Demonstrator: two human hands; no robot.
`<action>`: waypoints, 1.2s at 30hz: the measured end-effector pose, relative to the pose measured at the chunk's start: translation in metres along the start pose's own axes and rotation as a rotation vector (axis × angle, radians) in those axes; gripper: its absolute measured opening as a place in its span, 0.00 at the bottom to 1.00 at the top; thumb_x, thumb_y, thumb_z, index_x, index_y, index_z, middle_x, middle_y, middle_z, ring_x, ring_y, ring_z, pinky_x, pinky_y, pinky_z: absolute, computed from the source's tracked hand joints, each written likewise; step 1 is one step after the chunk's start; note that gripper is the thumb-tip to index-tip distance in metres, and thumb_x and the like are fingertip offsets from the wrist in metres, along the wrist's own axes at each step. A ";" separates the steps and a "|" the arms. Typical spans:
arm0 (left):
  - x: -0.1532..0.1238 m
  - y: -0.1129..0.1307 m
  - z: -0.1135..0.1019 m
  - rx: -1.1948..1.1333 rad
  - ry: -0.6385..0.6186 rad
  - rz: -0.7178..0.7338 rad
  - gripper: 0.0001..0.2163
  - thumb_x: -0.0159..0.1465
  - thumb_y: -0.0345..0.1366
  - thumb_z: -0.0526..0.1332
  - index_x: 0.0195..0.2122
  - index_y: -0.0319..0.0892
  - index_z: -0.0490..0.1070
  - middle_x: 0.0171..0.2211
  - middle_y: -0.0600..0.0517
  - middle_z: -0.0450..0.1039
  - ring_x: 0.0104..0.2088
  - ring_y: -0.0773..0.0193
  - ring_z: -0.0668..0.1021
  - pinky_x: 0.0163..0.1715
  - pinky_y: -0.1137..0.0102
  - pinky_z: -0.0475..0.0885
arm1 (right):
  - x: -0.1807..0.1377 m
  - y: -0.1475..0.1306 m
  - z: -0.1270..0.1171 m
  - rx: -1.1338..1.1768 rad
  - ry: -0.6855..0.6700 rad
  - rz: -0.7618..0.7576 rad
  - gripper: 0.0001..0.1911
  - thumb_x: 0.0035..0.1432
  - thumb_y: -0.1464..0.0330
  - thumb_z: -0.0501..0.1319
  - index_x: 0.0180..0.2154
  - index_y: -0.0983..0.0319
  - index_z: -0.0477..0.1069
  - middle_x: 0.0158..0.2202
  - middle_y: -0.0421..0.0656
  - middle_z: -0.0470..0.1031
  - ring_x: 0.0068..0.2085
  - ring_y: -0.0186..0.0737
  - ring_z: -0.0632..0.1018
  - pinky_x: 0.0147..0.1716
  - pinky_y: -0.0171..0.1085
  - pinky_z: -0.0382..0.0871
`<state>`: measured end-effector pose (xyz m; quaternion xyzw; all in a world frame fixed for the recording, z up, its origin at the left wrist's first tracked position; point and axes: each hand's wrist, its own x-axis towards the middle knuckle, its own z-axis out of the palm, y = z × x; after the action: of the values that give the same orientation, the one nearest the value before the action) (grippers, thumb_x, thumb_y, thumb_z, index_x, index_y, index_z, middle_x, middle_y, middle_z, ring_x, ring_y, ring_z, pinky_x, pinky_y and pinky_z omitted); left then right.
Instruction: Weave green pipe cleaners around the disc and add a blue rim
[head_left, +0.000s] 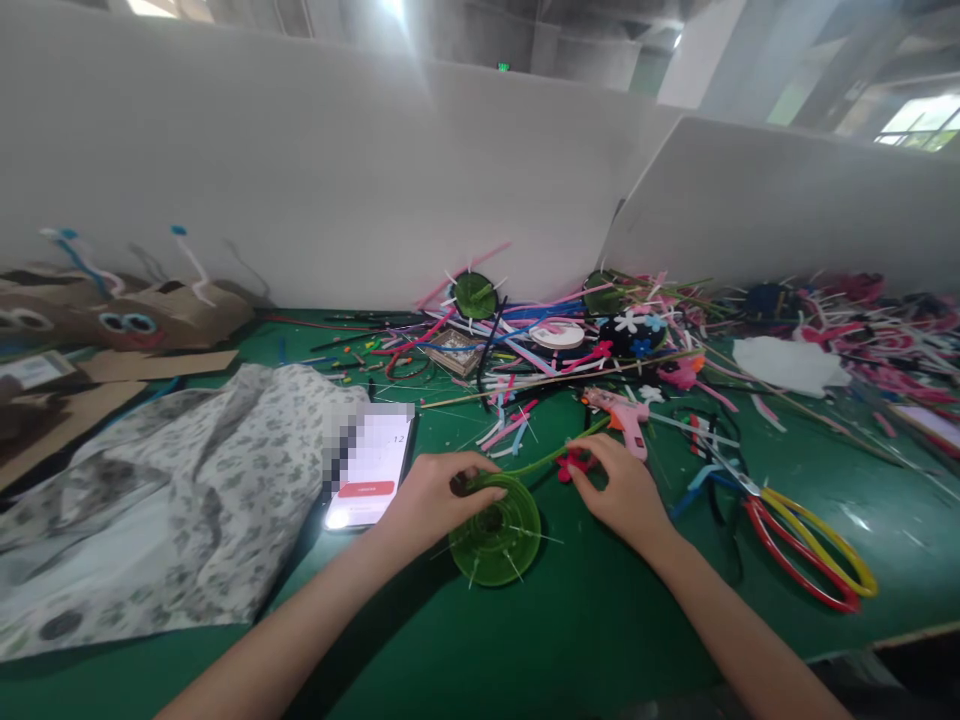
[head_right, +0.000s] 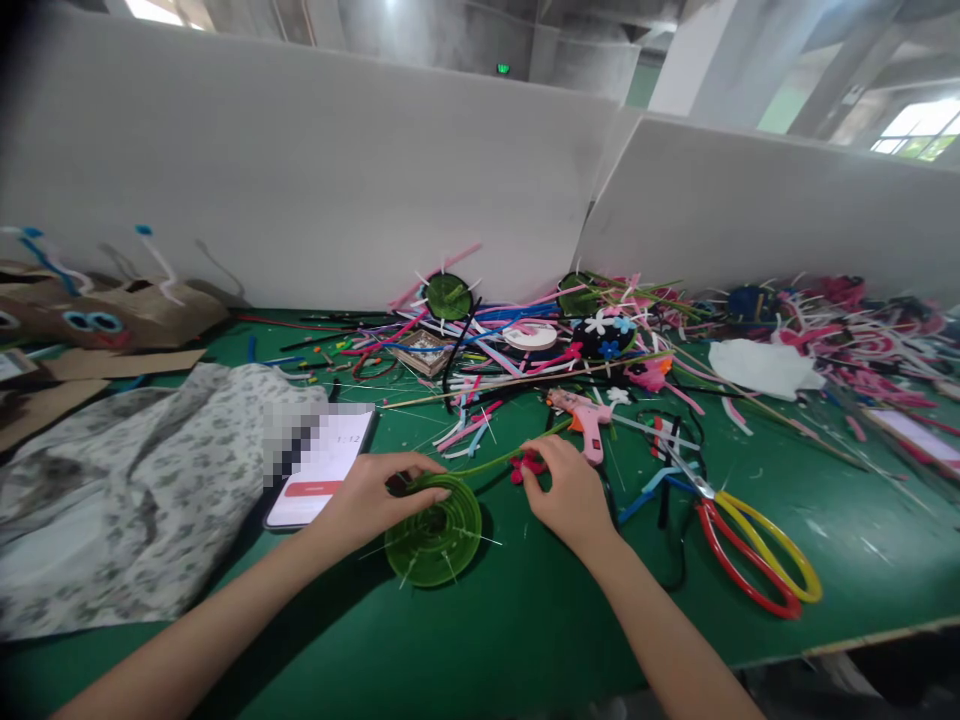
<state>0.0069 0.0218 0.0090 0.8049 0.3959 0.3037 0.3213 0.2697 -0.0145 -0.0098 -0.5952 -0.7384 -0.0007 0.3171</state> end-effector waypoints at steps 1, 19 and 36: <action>0.000 0.000 0.000 0.002 0.000 -0.003 0.09 0.57 0.41 0.65 0.37 0.46 0.77 0.30 0.55 0.78 0.28 0.66 0.75 0.28 0.74 0.66 | 0.000 0.000 0.000 0.024 -0.038 0.004 0.12 0.56 0.70 0.56 0.44 0.60 0.70 0.43 0.45 0.74 0.36 0.40 0.76 0.36 0.40 0.72; 0.000 0.000 0.000 0.014 0.029 -0.070 0.11 0.56 0.44 0.64 0.38 0.46 0.77 0.25 0.55 0.75 0.24 0.66 0.73 0.25 0.73 0.64 | 0.002 -0.004 -0.003 -0.060 0.128 -0.152 0.11 0.60 0.69 0.56 0.39 0.56 0.76 0.40 0.44 0.76 0.42 0.43 0.74 0.42 0.46 0.69; -0.001 -0.001 0.002 0.015 0.020 -0.088 0.09 0.57 0.43 0.64 0.35 0.45 0.77 0.23 0.56 0.73 0.24 0.67 0.72 0.24 0.73 0.62 | -0.007 -0.027 -0.002 0.080 0.029 -0.327 0.08 0.59 0.70 0.59 0.40 0.58 0.75 0.32 0.42 0.79 0.32 0.36 0.78 0.33 0.36 0.71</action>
<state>0.0075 0.0211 0.0071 0.7859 0.4364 0.2942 0.3246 0.2476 -0.0294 -0.0014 -0.4538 -0.8202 -0.0315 0.3469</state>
